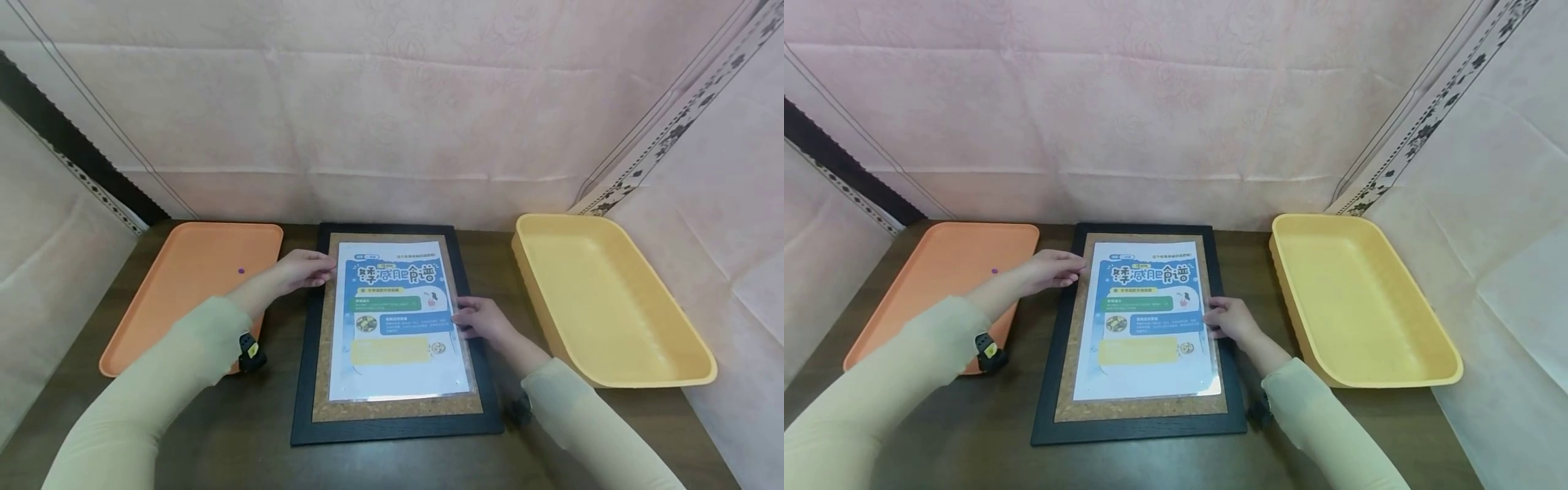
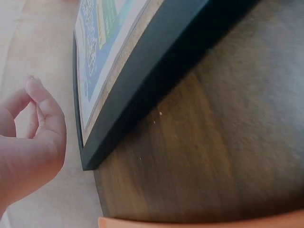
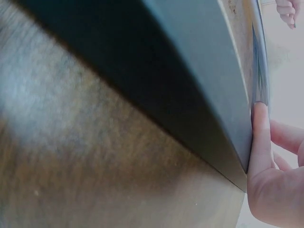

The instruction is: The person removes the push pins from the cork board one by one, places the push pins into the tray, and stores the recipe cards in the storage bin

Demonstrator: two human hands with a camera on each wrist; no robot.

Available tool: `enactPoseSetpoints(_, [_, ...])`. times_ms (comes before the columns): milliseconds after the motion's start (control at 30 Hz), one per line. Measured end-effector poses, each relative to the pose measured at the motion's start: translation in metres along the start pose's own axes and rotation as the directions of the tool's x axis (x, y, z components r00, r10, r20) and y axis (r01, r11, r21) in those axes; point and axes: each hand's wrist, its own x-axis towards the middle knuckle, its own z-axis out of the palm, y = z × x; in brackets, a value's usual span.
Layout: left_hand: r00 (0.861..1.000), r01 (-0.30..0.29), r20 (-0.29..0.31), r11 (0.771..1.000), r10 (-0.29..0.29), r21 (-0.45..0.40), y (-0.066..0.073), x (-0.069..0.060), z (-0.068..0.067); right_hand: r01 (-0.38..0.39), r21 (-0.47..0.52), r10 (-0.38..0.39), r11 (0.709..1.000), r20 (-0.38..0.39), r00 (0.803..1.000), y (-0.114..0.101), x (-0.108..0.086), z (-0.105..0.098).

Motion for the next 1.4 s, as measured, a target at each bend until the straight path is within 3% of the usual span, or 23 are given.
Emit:
enactPoseSetpoints(333, [0.999,-0.029,0.016,0.999,0.029,0.017,-0.015,-0.023,-0.017,-0.003,0.0,0.003,1.0,0.001,1.0,0.0,-0.001,0.0])
enactPoseSetpoints(767, [0.999,-0.006,0.052,1.0,0.006,-0.005,-0.024,-0.041,-0.027,-0.004,0.015,0.004,1.0,-0.007,1.0,0.0,-0.001,0.001])
enactPoseSetpoints(1033, [0.997,-0.055,0.057,0.998,0.055,-0.002,-0.023,-0.057,-0.034,-0.023,-0.015,0.023,1.0,-0.002,1.0,-0.006,0.003,0.003])
enactPoseSetpoints(1233, [0.995,-0.067,0.069,0.998,0.067,-0.005,-0.022,-0.061,-0.034,-0.012,-0.032,0.012,0.999,0.013,1.0,-0.013,0.002,0.003])
enactPoseSetpoints(1400, [0.997,-0.06,0.055,0.998,0.06,-0.004,-0.02,-0.062,-0.031,0.016,0.04,-0.017,0.999,0.018,1.0,-0.016,-0.001,0.006])
